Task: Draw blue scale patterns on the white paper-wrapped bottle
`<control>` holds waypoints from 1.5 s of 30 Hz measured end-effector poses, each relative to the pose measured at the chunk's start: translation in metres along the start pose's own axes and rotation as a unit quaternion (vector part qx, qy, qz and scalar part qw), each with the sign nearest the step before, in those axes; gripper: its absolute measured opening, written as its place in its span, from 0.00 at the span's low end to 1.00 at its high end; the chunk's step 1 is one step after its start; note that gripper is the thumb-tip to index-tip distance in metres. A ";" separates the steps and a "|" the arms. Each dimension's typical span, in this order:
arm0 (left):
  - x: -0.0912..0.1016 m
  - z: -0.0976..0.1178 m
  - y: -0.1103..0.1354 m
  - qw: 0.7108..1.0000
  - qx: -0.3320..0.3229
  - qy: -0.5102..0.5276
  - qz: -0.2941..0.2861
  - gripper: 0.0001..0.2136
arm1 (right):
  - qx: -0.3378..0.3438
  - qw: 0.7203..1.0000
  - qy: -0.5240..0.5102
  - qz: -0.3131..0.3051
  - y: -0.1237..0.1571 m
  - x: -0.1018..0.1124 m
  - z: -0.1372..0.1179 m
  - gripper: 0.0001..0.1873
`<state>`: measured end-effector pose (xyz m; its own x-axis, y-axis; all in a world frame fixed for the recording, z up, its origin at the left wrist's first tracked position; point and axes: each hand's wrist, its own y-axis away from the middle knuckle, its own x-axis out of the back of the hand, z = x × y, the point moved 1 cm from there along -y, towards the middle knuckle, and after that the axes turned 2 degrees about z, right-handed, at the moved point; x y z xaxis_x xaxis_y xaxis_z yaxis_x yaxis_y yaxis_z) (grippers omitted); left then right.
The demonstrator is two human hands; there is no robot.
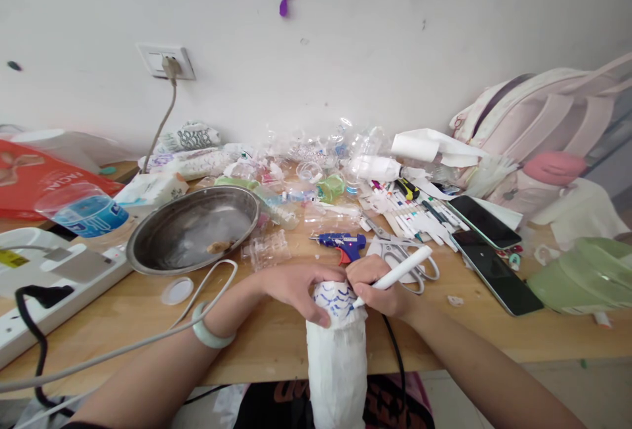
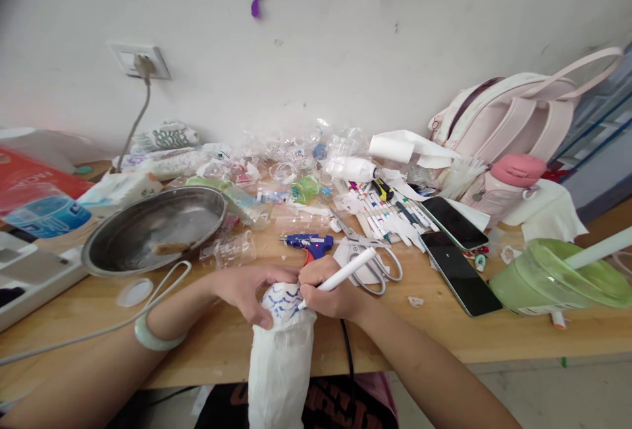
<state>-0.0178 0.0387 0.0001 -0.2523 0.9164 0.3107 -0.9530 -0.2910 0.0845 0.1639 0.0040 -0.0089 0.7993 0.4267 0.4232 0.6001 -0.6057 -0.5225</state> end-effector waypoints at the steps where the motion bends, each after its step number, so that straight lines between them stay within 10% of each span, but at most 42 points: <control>1: 0.000 0.000 0.000 1.000 0.001 0.005 -0.001 0.19 | -0.002 1.000 0.003 -0.001 0.000 0.000 0.000 0.19; 21: -0.001 0.005 0.001 1.000 0.013 0.004 0.002 0.19 | -0.082 0.993 -0.067 0.057 0.005 -0.002 -0.002 0.17; 45: -0.001 -0.001 -0.001 0.998 0.050 -0.018 0.023 0.18 | 0.070 0.994 0.087 0.019 -0.005 -0.009 -0.014 0.18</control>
<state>-0.0171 0.0386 -0.0015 -0.2868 0.8920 0.3494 -0.9190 -0.3592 0.1626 0.1532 -0.0066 0.0002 0.8114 0.2755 0.5155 0.5774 -0.5155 -0.6332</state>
